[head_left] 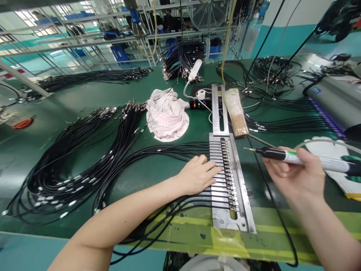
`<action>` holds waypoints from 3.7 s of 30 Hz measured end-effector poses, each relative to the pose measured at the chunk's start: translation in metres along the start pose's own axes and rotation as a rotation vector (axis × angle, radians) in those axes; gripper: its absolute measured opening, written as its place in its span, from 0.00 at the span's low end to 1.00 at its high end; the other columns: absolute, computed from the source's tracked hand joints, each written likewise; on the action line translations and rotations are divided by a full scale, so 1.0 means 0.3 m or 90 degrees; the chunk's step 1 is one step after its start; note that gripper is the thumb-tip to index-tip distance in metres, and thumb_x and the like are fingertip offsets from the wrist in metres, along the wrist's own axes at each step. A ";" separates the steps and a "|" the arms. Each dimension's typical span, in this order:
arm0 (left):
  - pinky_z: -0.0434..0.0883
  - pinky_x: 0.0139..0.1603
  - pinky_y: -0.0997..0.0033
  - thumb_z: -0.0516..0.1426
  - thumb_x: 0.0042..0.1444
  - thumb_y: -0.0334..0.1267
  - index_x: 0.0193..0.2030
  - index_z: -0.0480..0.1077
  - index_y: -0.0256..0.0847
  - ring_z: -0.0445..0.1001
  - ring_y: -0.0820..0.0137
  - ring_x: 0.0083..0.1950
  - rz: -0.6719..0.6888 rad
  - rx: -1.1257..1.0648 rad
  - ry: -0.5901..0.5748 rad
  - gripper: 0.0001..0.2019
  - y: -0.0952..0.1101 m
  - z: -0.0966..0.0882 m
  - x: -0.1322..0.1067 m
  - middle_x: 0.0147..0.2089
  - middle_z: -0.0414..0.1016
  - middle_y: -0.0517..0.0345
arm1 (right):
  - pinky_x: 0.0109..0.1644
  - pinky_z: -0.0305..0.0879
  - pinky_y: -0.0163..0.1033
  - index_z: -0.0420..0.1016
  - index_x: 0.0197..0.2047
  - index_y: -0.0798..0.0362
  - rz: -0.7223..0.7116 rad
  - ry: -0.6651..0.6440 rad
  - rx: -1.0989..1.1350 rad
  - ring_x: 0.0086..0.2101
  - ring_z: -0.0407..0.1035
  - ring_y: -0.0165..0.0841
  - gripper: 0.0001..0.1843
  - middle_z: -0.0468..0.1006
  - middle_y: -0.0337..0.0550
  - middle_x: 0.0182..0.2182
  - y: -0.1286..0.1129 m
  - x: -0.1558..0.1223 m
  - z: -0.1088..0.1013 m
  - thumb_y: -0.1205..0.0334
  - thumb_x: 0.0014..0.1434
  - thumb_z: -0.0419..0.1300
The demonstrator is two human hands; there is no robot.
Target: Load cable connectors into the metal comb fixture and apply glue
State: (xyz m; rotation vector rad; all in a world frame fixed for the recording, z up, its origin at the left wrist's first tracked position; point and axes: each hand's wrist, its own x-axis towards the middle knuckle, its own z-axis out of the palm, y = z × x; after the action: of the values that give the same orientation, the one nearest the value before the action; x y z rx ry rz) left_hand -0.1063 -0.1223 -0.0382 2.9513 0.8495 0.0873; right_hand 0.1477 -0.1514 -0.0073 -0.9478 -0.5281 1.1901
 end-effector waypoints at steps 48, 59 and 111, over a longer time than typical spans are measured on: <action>0.58 0.46 0.62 0.47 0.64 0.35 0.41 0.70 0.38 0.61 0.64 0.49 -0.036 -0.228 0.166 0.12 -0.031 0.073 0.015 0.47 0.72 0.52 | 0.15 0.47 0.35 0.81 0.30 0.48 -0.072 0.000 -0.452 0.16 0.60 0.29 0.10 0.73 0.43 0.18 0.109 -0.041 -0.118 0.53 0.43 0.67; 0.59 0.45 0.62 0.49 0.63 0.34 0.41 0.71 0.37 0.61 0.64 0.48 -0.027 -0.233 0.199 0.10 -0.031 0.081 0.015 0.45 0.72 0.52 | 0.21 0.60 0.34 0.81 0.31 0.46 -0.077 -0.024 -0.458 0.20 0.68 0.30 0.10 0.78 0.43 0.27 0.106 -0.041 -0.135 0.53 0.45 0.67; 0.60 0.44 0.62 0.49 0.62 0.32 0.40 0.71 0.36 0.62 0.64 0.47 -0.018 -0.241 0.209 0.09 -0.034 0.080 0.016 0.44 0.73 0.52 | 0.15 0.53 0.33 0.80 0.30 0.49 -0.068 0.003 -0.495 0.15 0.62 0.29 0.11 0.73 0.41 0.19 0.103 -0.049 -0.147 0.52 0.46 0.66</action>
State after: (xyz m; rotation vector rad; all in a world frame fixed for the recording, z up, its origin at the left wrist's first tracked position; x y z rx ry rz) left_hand -0.1058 -0.1124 -0.0627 2.6013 0.8006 0.6671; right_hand 0.1606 -0.1778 -0.0547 -1.5512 -1.0632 0.8806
